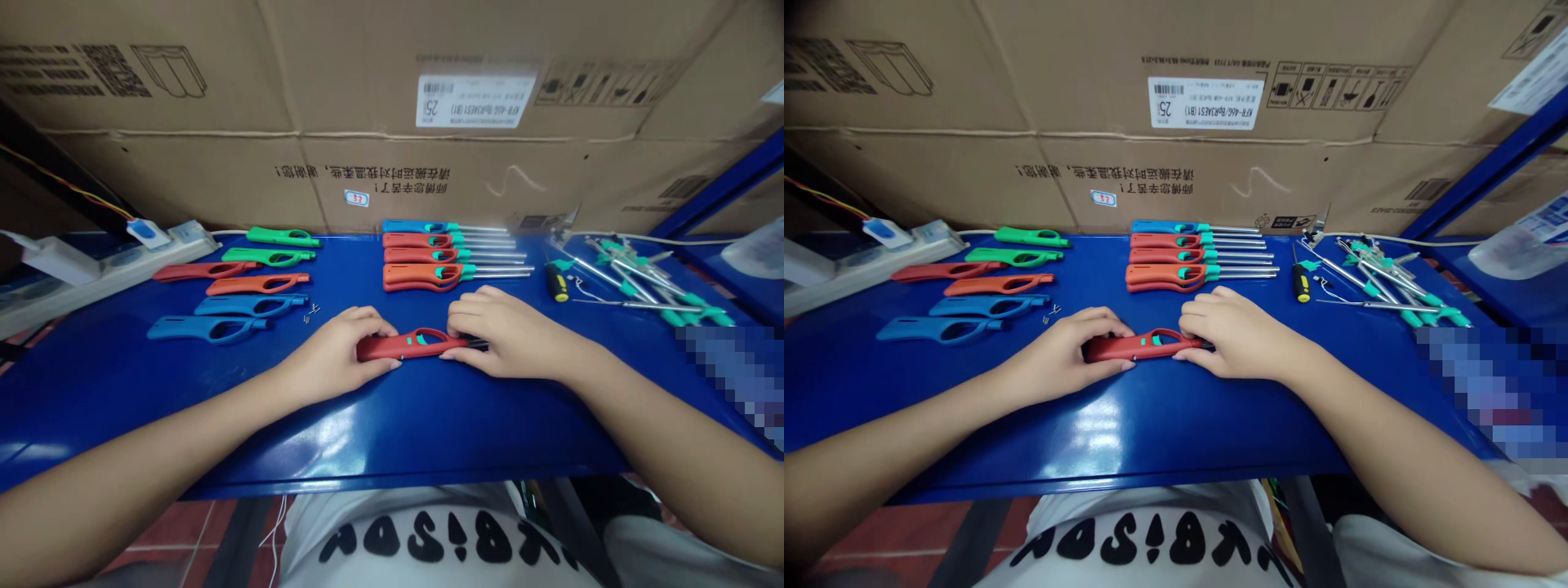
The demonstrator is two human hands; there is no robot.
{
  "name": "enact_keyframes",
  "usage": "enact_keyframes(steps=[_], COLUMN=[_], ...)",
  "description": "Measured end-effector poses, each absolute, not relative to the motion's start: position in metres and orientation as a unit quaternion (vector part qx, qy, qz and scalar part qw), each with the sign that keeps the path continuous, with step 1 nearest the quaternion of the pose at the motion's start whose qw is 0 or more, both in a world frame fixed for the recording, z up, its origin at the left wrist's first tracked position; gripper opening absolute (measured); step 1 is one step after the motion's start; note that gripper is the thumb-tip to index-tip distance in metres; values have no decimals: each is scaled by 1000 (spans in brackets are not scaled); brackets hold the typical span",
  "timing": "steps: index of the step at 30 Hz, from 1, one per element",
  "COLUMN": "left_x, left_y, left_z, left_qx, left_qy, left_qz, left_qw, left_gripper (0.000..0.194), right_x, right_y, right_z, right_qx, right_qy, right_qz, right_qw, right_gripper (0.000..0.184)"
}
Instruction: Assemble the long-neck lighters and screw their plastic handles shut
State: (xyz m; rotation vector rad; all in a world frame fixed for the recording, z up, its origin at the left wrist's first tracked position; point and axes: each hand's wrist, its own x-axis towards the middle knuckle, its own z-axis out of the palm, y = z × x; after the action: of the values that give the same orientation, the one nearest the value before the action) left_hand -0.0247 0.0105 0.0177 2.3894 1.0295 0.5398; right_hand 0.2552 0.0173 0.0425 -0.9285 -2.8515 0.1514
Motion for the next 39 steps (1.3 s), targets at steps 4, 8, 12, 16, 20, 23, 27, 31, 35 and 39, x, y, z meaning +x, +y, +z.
enact_keyframes(steps=[4,8,12,16,20,23,27,31,35,39], left_x=[-21,-19,-19,-19,-19,-18,-19,-20,-23,-27], left_y=[10,9,9,8,7,8,10,13,18,25], left_z=[13,14,16,15,13,12,13,14,14,13], left_qx=[846,840,849,866,875,875,864,846,836,840], left_qy=[403,414,407,394,384,382,389,408,430,447], left_qz=[223,220,214,201,194,200,219,243,261,246], left_qw=[270,274,259,235,223,219,233,244,217,186], left_gripper=[22,22,22,31,31,28,26,31,31,35], right_x=[255,254,254,255,254,250,247,248,249,248], right_y=[17,18,20,21,21,20,19,19,18,16], right_z=[42,43,45,42,37,34,33,34,36,34], right_qx=[-294,-287,-301,-326,-343,-355,-374,-390,-331,-252], right_qy=[-952,-952,-945,-938,-934,-931,-921,-899,-924,-957], right_qz=[30,-7,-64,-54,-3,17,18,17,30,34], right_qw=[84,103,108,103,96,84,109,199,191,138], right_gripper=[23,28,31,30,26,23,23,33,14,20])
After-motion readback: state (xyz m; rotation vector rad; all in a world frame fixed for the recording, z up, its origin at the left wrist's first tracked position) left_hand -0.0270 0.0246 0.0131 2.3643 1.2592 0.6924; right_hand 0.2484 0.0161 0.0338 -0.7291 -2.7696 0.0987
